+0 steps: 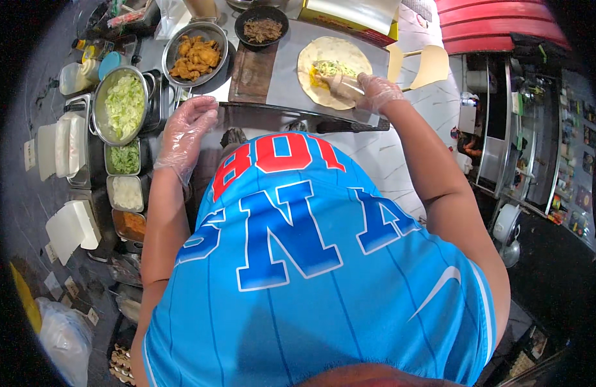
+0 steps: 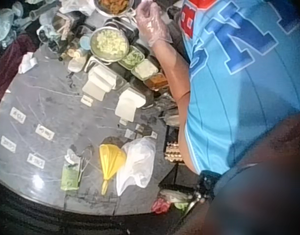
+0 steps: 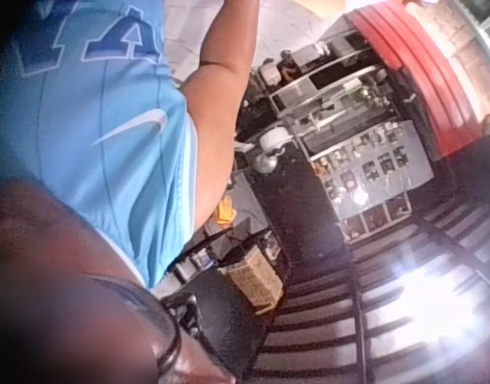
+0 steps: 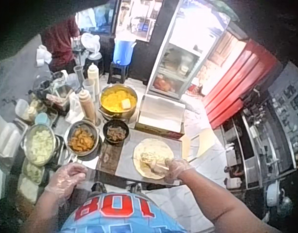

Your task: The person uses tongs to flip food in a pan and then assembles a wrap by placing cooked egg, cabbage, and meat onto a tortilla. They apply sauce from a squeeze bottle and fold the wrap by hand.

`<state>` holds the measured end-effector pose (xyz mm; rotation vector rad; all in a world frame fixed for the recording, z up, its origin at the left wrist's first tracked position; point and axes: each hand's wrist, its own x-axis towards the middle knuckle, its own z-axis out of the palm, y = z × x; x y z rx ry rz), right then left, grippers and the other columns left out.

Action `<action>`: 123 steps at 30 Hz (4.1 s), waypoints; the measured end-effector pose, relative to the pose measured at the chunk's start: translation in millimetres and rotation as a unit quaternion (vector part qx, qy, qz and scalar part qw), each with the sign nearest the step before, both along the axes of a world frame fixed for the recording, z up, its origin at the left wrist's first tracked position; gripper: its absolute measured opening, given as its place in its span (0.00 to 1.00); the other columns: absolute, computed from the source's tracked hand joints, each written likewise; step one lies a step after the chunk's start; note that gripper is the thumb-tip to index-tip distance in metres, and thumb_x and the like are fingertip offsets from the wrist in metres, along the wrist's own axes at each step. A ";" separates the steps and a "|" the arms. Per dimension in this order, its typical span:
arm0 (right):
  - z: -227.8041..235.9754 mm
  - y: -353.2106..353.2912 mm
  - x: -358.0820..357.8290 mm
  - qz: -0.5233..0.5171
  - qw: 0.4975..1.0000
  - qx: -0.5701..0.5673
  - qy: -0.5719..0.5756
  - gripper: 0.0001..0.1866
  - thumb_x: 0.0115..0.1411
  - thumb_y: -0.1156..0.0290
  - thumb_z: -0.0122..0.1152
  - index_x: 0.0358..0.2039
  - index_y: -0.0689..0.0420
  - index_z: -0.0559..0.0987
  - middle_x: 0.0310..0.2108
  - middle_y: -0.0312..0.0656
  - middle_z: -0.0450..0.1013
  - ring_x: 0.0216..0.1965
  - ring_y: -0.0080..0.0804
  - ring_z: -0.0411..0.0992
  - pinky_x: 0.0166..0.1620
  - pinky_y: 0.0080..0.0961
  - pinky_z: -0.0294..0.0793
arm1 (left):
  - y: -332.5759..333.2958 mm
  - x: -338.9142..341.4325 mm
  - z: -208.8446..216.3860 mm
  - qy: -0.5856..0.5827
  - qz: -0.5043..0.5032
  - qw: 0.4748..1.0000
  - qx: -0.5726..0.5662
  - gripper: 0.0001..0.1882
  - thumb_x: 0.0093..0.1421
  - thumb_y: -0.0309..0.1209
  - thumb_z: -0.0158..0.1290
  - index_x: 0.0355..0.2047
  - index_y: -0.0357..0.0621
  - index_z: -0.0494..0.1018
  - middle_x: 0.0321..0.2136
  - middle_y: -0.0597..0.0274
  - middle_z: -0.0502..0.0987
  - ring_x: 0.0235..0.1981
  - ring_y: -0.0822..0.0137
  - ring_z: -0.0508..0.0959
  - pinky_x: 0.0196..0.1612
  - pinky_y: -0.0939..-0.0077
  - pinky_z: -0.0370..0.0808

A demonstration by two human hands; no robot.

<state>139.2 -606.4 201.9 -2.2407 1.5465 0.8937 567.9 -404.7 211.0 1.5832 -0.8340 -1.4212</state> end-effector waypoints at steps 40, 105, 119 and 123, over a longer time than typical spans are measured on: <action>31.9 -8.9 -45.8 -0.102 0.994 -0.017 0.045 0.24 0.62 0.58 0.68 0.58 0.51 0.83 0.55 0.53 0.82 0.59 0.52 0.81 0.60 0.48 0.81 | -8.1 0.9 -13.9 -0.013 -0.039 0.999 0.016 0.20 0.72 0.32 0.62 0.61 0.40 0.77 0.54 0.58 0.83 0.48 0.70 0.82 0.54 0.73 0.78; -85.3 -100.2 534.7 -0.038 0.794 0.330 -0.509 0.22 0.64 0.59 0.72 0.53 0.59 0.85 0.54 0.44 0.79 0.52 0.38 0.78 0.49 0.39 0.81 | 419.3 -197.6 -75.4 -0.092 0.420 0.836 0.341 0.22 0.67 0.47 0.60 0.49 0.42 0.83 0.44 0.46 0.86 0.51 0.48 0.85 0.57 0.56 0.79; -39.1 198.2 437.5 0.499 0.787 0.271 -0.240 0.13 0.65 0.76 0.73 0.49 0.61 0.84 0.40 0.39 0.83 0.42 0.27 0.78 0.49 0.29 0.78 | 578.1 -462.9 -269.4 0.141 0.607 0.684 0.380 0.20 0.69 0.51 0.62 0.35 0.45 0.83 0.27 0.57 0.82 0.31 0.62 0.78 0.39 0.56 0.75; -54.7 352.6 497.7 0.698 0.625 0.248 -0.245 0.18 0.70 0.58 0.70 0.49 0.60 0.84 0.37 0.39 0.82 0.40 0.32 0.80 0.44 0.32 0.79 | 577.7 -529.1 -257.5 0.359 0.677 0.594 0.243 0.24 0.67 0.52 0.63 0.48 0.44 0.81 0.42 0.51 0.83 0.43 0.54 0.84 0.48 0.53 0.81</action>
